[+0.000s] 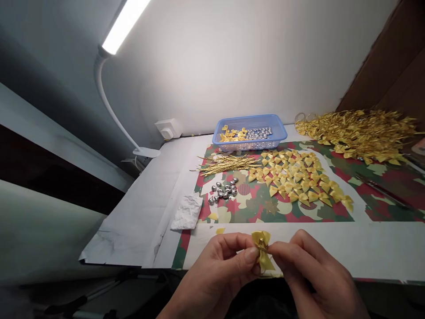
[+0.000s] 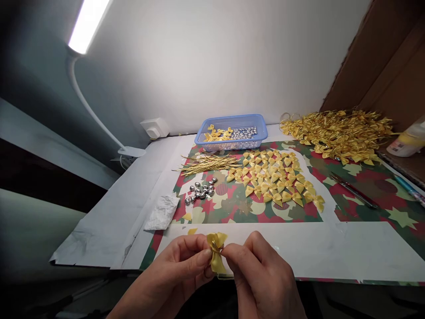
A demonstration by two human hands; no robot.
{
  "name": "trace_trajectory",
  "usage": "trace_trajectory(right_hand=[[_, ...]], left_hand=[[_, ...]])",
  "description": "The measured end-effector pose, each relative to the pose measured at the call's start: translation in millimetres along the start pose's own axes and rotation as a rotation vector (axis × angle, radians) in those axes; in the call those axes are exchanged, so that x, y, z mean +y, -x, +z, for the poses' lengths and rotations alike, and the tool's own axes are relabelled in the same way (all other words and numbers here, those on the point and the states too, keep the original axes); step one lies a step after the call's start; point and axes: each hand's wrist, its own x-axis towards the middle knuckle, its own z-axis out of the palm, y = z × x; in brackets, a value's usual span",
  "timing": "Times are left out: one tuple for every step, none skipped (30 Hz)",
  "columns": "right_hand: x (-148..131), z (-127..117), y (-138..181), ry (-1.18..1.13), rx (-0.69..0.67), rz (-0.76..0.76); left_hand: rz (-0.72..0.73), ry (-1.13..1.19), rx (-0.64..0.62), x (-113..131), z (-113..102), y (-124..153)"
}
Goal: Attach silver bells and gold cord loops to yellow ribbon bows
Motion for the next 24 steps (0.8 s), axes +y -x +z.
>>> trace_trajectory(right_hand=[[-0.7,0.8,-0.1,-0.003,0.01,0.007],[-1.1,1.6,0.0,-0.002,0.017,0.01],[-1.3,2.1,0.1,0.005,0.018,0.01],[-0.9,2.3,0.3,0.018,0.015,0.007],[-0.2,2.3,0.8,0.035,0.008,-0.001],[1.0,2.0,1.4,0.052,0.0,-0.01],[2.4,1.6,2.1,0.067,-0.008,-0.018],[3.9,1.2,2.9,0.08,-0.015,-0.025],[5.2,0.9,3.7,0.087,-0.02,-0.031],[6.3,0.8,4.3,0.089,-0.022,-0.034],[6.9,0.7,4.8,0.086,-0.022,-0.035],[7.0,0.8,5.0,0.081,-0.021,-0.035],[6.7,1.0,5.0,0.076,-0.017,-0.036],[6.1,1.2,4.7,0.071,-0.011,-0.035],[5.3,1.5,4.2,0.065,-0.003,-0.033],[4.5,1.6,3.7,0.057,0.003,-0.03],[3.9,1.8,3.1,0.048,0.007,-0.026],[3.4,2.0,2.7,0.038,0.01,-0.019],[3.2,2.3,2.5,0.028,0.01,-0.012],[3.3,2.7,2.5,0.017,0.009,-0.005],[3.5,3.1,2.7,0.007,0.007,0.001],[3.9,3.7,3.0,-0.003,0.006,0.009],[4.2,4.2,3.5,-0.016,0.008,0.017],[4.5,4.7,3.9,-0.028,0.011,0.024]], left_hand=[[-0.001,-0.004,0.003,-0.3,-0.6,-0.1],[0.0,-0.006,0.005,-0.4,-0.8,-0.1],[0.001,-0.006,0.006,-0.3,-0.7,0.0],[0.004,-0.001,0.007,0.0,-0.3,0.3],[0.005,0.008,0.003,0.4,0.3,0.7],[0.003,0.016,-0.006,0.8,1.0,1.2],[-0.001,0.023,-0.016,1.2,1.6,1.8],[-0.004,0.03,-0.024,1.4,2.1,2.3],[-0.007,0.032,-0.031,1.4,2.3,2.7],[-0.006,0.032,-0.031,1.3,2.4,2.9],[-0.007,0.032,-0.029,1.0,2.2,3.0],[-0.009,0.032,-0.028,0.6,1.8,2.9],[-0.01,0.034,-0.032,0.1,1.5,2.6],[-0.013,0.037,-0.041,-0.3,1.1,2.2],[-0.017,0.04,-0.053,-0.7,0.9,1.7],[-0.018,0.043,-0.065,-1.2,0.7,1.1],[-0.017,0.045,-0.072,-1.5,0.7,0.6],[-0.015,0.048,-0.075,-1.9,0.7,0.1],[-0.016,0.05,-0.078,-2.1,0.7,-0.2],[-0.018,0.053,-0.083,-2.4,0.7,-0.4],[-0.019,0.059,-0.088,-2.5,0.7,-0.5],[-0.021,0.066,-0.096,-2.6,0.7,-0.4],[-0.022,0.073,-0.105,-2.6,0.7,-0.2],[-0.021,0.079,-0.112,-2.5,0.6,0.0]])
